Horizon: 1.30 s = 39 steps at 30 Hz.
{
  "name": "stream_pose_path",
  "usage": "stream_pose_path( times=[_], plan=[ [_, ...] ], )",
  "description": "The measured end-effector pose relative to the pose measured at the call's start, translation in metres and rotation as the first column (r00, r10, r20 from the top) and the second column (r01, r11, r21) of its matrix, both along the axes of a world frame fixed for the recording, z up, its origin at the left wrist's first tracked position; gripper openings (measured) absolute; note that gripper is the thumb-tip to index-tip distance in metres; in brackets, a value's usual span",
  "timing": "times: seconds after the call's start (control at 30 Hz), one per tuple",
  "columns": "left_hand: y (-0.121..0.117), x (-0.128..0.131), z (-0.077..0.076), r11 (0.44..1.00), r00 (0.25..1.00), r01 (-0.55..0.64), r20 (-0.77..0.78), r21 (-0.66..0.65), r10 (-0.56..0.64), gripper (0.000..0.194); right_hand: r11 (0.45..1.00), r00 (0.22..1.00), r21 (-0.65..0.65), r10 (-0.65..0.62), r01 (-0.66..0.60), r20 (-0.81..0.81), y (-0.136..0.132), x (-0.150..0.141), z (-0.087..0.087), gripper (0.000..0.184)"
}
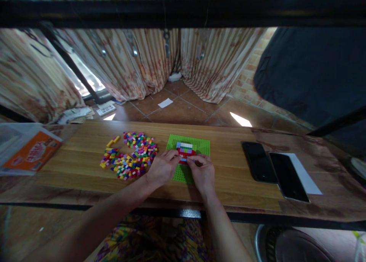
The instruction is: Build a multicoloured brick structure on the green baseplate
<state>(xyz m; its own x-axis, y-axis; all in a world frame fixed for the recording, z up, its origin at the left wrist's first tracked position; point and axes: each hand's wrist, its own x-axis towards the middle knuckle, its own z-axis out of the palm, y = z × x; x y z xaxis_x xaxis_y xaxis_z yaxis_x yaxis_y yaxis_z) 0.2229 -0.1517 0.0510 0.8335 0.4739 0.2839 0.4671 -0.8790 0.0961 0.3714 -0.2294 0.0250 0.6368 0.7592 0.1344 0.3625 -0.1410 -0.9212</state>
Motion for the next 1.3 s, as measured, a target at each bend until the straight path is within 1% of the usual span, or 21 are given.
stream_pose_path(
  times=[0.13, 0.33, 0.47, 0.57, 0.63, 0.73, 0.8, 0.83, 0.9, 1.0, 1.07, 1.13, 1.2, 1.27, 1.3],
  plan=[
    [0.0, -0.001, -0.001, 1.0, 1.0, 0.011, 0.001, 0.011, -0.011, 0.016, 1.0, 0.999, 0.004, -0.014, 0.014, -0.049, 0.001, -0.001, 0.0, 0.022],
    [-0.006, -0.002, -0.007, 1.0, 1.0, -0.004, -0.019, 0.002, 0.004, 0.021, 1.0, 0.998, 0.025, 0.011, -0.01, -0.067, 0.0, 0.002, -0.006, 0.023],
    [-0.012, -0.006, -0.009, 1.0, 0.999, 0.002, -0.039, 0.001, -0.002, 0.031, 0.997, 0.997, 0.042, 0.061, -0.059, -0.041, 0.0, 0.004, -0.007, 0.025],
    [-0.017, -0.011, -0.011, 1.0, 0.999, -0.023, -0.049, -0.012, 0.023, 0.04, 0.994, 0.993, 0.068, 0.09, -0.085, -0.075, -0.001, 0.005, -0.006, 0.028],
    [-0.021, -0.017, -0.012, 0.998, 0.998, -0.055, -0.023, -0.025, 0.055, 0.046, 0.994, 0.988, 0.1, 0.057, -0.042, -0.144, -0.006, 0.006, -0.007, 0.03],
    [-0.027, -0.036, -0.011, 0.989, 0.983, -0.131, 0.118, -0.071, 0.139, 0.052, 0.975, 0.955, 0.162, -0.102, 0.151, -0.277, -0.02, 0.009, -0.01, 0.039],
    [-0.031, -0.057, -0.009, 0.97, 0.94, -0.207, 0.248, -0.128, 0.233, 0.051, 0.947, 0.923, 0.181, -0.194, 0.264, -0.332, -0.033, 0.01, -0.013, 0.04],
    [-0.032, -0.069, -0.009, 0.956, 0.909, -0.248, 0.305, -0.153, 0.285, 0.05, 0.939, 0.914, 0.18, -0.222, 0.295, -0.339, -0.039, 0.01, -0.014, 0.039],
    [-0.032, -0.096, -0.009, 0.919, 0.837, -0.338, 0.382, -0.202, 0.392, 0.048, 0.936, 0.918, 0.164, -0.25, 0.31, -0.309, -0.05, 0.008, -0.015, 0.035],
    [-0.024, -0.137, -0.012, 0.835, 0.725, -0.481, 0.415, -0.266, 0.55, 0.043, 0.951, 0.944, 0.138, -0.24, 0.275, -0.228, -0.061, -0.003, -0.015, 0.031],
    [-0.013, -0.163, -0.017, 0.761, 0.628, -0.58, 0.434, -0.292, 0.645, 0.04, 0.967, 0.963, 0.121, -0.201, 0.225, -0.181, -0.065, -0.014, -0.012, 0.03],
    [0.0, -0.185, -0.022, 0.682, 0.54, -0.658, 0.431, -0.319, 0.723, 0.038, 0.985, 0.983, 0.101, -0.13, 0.144, -0.126, -0.067, -0.028, -0.009, 0.028],
    [0.013, -0.202, -0.027, 0.589, 0.455, -0.744, 0.405, -0.315, 0.793, 0.039, 0.997, 0.998, 0.074, -0.02, 0.025, -0.058, -0.066, -0.045, -0.006, 0.026],
    [0.025, -0.213, -0.031, 0.512, 0.393, -0.804, 0.376, -0.302, 0.839, 0.039, 0.992, 0.993, 0.044, 0.118, -0.118, 0.009, -0.061, -0.063, -0.004, 0.024],
    [0.031, -0.216, -0.033, 0.482, 0.369, -0.823, 0.363, -0.3, 0.856, 0.039, 0.981, 0.981, 0.028, 0.189, -0.19, 0.037, -0.058, -0.072, -0.003, 0.022]
  ],
)
